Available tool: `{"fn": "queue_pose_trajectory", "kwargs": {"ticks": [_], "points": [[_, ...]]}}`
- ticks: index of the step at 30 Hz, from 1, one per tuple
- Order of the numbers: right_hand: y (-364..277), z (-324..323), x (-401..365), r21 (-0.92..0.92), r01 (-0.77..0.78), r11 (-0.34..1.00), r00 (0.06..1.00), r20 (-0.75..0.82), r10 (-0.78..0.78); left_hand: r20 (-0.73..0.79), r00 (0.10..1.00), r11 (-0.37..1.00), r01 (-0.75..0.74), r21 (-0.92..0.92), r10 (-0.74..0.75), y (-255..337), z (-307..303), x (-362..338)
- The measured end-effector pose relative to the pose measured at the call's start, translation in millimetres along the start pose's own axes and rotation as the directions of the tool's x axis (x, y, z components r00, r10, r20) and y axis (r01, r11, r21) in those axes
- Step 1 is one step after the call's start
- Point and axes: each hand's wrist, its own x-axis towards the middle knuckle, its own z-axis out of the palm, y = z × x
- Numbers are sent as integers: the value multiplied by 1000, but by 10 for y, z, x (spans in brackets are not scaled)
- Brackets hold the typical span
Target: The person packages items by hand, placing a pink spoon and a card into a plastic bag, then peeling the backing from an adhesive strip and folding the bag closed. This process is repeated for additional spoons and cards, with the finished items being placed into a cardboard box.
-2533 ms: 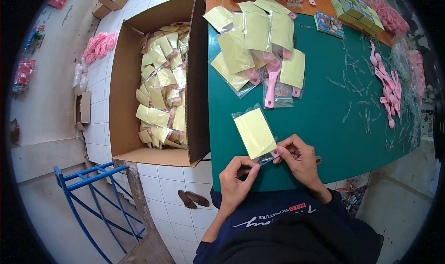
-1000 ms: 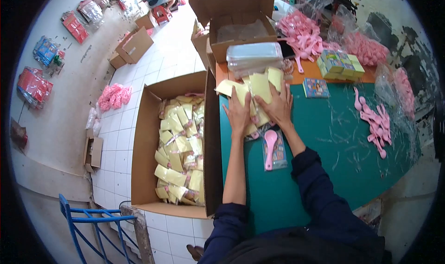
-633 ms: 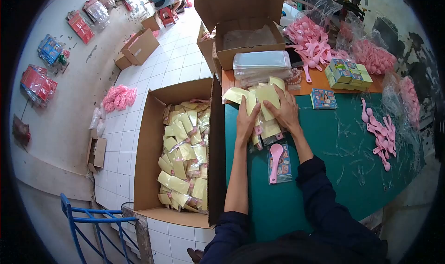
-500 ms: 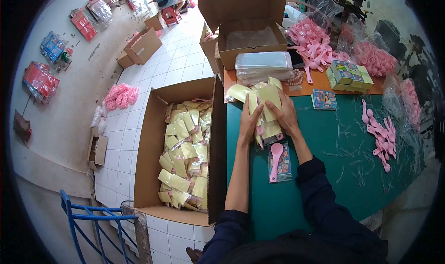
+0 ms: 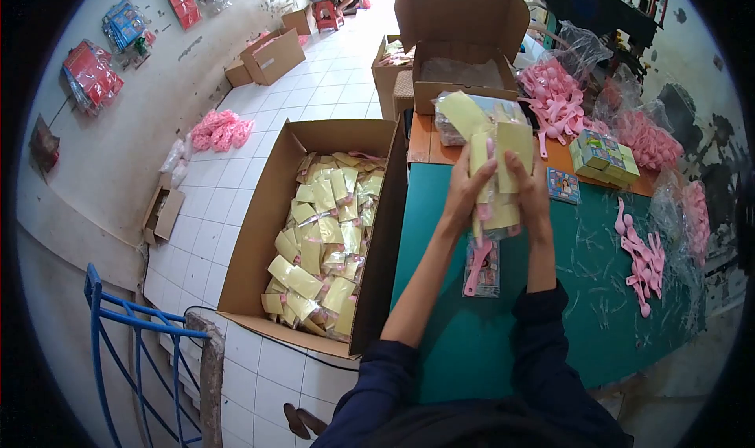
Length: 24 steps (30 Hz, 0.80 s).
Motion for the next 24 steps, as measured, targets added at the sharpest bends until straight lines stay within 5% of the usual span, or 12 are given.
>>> {"fn": "queue_pose_trajectory", "kwargs": {"ticks": [7,9,11,12,14,16,17,18,20,22,24], "points": [[-100,1260,-83,-6,185,983,978,103,-184,-124,986,974,-85,208,112,1124,-794,-401],[8,1721,-25,-188,222,957,973,111,-204,-233,961,954,-76,290,147,1363,-1183,-535],[18,2073,71,-202,187,961,964,229,-139,-390,917,990,-26,136,78,1550,-1263,-630],[133,2209,127,-270,147,952,962,263,-74,-291,953,987,-38,159,83,1537,-1642,-599],[408,2380,203,-400,61,914,944,321,78,-344,929,985,162,52,-135,1462,-2241,-607],[541,2131,268,-514,64,855,939,320,122,-444,894,792,309,527,-54,1366,-2475,-628],[639,1881,317,-505,144,851,934,354,52,-576,816,336,558,759,-51,1219,-3157,-758],[748,1556,374,-497,223,838,921,390,-13,-629,776,99,629,771,-32,1135,-3477,-882],[754,735,430,-669,307,677,828,538,156,-704,709,158,691,706,41,1050,-3670,-1117],[597,102,124,-871,244,427,836,412,363,-718,695,174,711,681,-30,1059,-3525,-1189],[629,-282,-242,-916,309,257,738,401,542,-628,761,225,648,727,-164,831,-3769,-1233]]}}
